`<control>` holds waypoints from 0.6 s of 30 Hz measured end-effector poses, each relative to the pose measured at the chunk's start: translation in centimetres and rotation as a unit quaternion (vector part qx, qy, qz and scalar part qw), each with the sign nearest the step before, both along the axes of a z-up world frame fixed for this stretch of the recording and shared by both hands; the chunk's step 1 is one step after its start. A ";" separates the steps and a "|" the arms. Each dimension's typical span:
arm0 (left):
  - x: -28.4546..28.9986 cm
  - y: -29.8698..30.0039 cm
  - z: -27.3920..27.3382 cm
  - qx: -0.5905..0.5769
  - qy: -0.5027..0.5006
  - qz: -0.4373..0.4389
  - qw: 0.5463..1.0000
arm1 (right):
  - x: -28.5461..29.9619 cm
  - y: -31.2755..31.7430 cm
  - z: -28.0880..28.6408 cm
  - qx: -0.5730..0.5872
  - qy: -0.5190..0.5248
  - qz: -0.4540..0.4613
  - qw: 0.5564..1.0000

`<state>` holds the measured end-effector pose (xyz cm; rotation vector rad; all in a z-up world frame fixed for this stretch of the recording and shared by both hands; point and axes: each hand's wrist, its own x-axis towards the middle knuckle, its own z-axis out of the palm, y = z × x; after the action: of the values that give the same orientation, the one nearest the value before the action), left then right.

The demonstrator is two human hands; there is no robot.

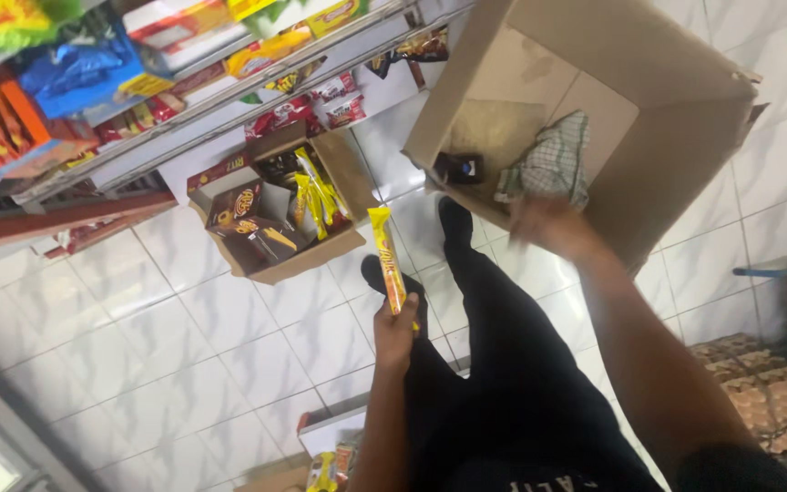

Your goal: The person takes snack items from a box, wipes them with a cloth, scans them with a handheld scanner, and places them onto the store shelves.

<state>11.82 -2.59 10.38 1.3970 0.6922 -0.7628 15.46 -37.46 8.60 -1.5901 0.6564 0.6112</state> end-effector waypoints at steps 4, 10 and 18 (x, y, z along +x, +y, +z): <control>0.6 -2.5 2.4 0.046 -0.085 -0.040 0.995 | 3.0 -7.3 -9.4 -0.174 0.019 -0.281 0.944; 2.7 -6.6 7.2 0.170 -0.201 -0.183 0.947 | 0.3 -8.4 -18.4 -0.224 0.145 -0.260 0.928; 6.4 -13.6 12.1 0.102 -0.195 -0.199 0.955 | 0.1 -9.1 -3.7 -0.200 -0.078 -0.241 0.946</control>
<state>18.17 -16.19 22.50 1.8445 0.1799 -0.7063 15.58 -46.58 4.91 -1.7361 1.0535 -0.0183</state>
